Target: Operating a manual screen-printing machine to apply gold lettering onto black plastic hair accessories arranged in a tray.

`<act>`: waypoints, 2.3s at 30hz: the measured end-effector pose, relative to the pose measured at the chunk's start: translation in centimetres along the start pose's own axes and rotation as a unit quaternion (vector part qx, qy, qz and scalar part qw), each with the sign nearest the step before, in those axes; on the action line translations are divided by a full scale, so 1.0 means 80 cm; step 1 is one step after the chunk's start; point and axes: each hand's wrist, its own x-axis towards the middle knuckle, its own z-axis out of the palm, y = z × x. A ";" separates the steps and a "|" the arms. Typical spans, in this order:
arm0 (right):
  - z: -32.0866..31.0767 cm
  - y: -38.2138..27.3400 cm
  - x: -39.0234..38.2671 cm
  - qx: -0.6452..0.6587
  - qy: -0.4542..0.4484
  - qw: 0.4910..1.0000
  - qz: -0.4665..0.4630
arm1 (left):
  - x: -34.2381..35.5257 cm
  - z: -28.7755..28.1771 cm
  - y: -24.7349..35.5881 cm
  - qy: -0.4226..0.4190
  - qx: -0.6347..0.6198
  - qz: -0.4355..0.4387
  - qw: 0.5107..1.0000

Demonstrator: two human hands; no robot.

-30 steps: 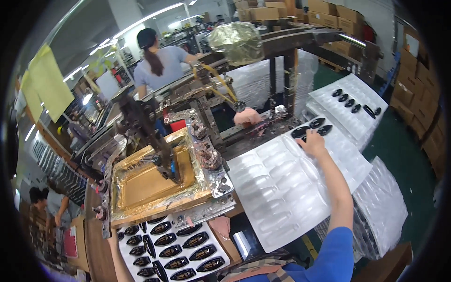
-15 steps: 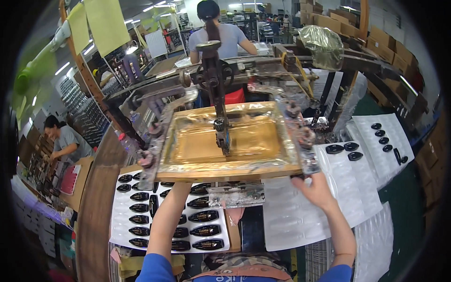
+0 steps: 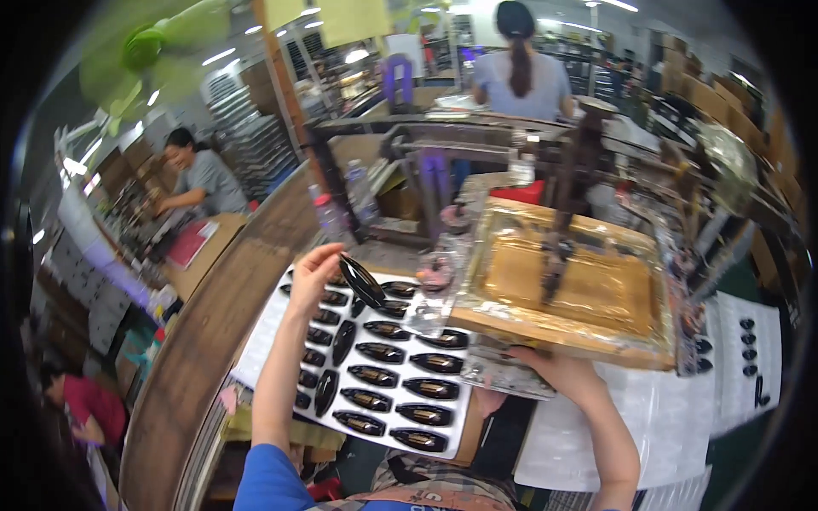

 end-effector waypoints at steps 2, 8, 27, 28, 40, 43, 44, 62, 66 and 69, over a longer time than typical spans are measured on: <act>0.006 0.007 -0.005 -0.026 0.009 0.999 -0.021 | -0.008 -0.091 -0.016 0.086 0.027 0.025 0.996; -0.007 0.208 -0.035 -0.056 0.315 0.947 0.039 | -0.039 -0.254 -0.085 0.242 0.071 0.000 0.968; -0.128 0.404 -0.013 -0.248 0.244 0.897 0.273 | -0.021 -0.295 -0.204 0.333 0.395 -0.081 0.852; -0.127 0.417 -0.022 -0.250 0.241 0.892 0.289 | -0.029 -0.290 -0.197 0.383 0.472 -0.013 0.794; -0.140 0.444 -0.053 -0.329 0.296 0.860 0.253 | -0.012 0.083 -0.078 -0.121 0.498 0.270 0.815; -0.120 0.383 -0.050 -0.190 0.352 0.915 0.056 | 0.003 0.173 -0.062 -0.128 0.418 0.242 0.866; -0.108 0.323 -0.046 -0.088 0.337 0.937 0.033 | 0.015 0.203 -0.056 -0.129 0.378 0.223 0.889; -0.005 0.013 -0.004 -0.005 -0.016 0.999 -0.029 | 0.019 0.145 0.018 -0.083 -0.060 0.118 0.988; 0.006 0.020 0.000 -0.004 -0.028 0.998 -0.053 | 0.010 -0.028 -0.020 0.099 -0.041 0.020 0.994; 0.001 0.018 -0.016 -0.038 0.011 0.999 -0.022 | -0.010 -0.156 -0.050 0.257 0.021 0.043 0.965</act>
